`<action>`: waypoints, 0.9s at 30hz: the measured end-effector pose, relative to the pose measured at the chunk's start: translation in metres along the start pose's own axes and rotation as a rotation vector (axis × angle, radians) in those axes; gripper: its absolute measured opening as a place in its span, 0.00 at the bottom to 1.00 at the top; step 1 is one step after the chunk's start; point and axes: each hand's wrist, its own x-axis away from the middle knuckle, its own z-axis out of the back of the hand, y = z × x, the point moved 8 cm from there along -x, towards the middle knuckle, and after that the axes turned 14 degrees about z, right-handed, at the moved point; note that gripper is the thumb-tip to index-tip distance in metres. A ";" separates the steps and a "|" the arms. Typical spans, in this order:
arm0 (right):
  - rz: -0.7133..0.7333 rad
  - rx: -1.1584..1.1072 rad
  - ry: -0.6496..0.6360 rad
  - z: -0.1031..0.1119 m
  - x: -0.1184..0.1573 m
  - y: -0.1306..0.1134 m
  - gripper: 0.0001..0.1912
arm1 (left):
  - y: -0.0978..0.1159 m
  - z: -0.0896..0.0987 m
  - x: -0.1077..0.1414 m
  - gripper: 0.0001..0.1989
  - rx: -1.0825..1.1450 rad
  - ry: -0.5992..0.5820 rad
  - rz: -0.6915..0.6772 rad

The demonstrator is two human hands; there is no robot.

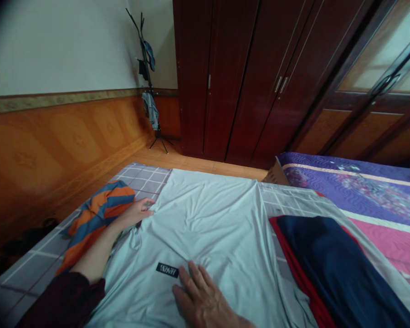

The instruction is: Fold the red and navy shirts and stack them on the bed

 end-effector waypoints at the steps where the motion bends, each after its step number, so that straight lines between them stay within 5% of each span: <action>1: -0.011 0.019 0.001 0.006 0.013 -0.010 0.32 | 0.003 0.005 0.002 0.22 -0.029 0.039 0.004; 6: -0.385 0.170 0.112 0.033 0.113 -0.027 0.31 | 0.062 0.028 0.053 0.16 -0.237 0.235 -0.164; 9: -0.537 0.336 0.158 0.028 0.175 -0.044 0.28 | 0.110 0.013 0.115 0.07 -0.376 0.116 -0.364; 12: -0.560 0.418 0.170 0.017 0.209 -0.062 0.22 | 0.128 -0.022 0.183 0.04 -0.489 -0.142 -0.523; 16: -0.551 0.464 0.231 0.015 0.210 -0.071 0.18 | 0.091 -0.062 0.238 0.09 -0.562 -0.336 -0.506; 22: -0.504 0.412 0.311 0.023 0.180 -0.060 0.14 | 0.017 -0.087 0.269 0.43 -0.524 -0.363 -0.346; 27: -0.456 0.311 0.292 0.022 0.174 -0.054 0.12 | 0.015 -0.087 0.272 0.22 -0.479 -0.186 -0.416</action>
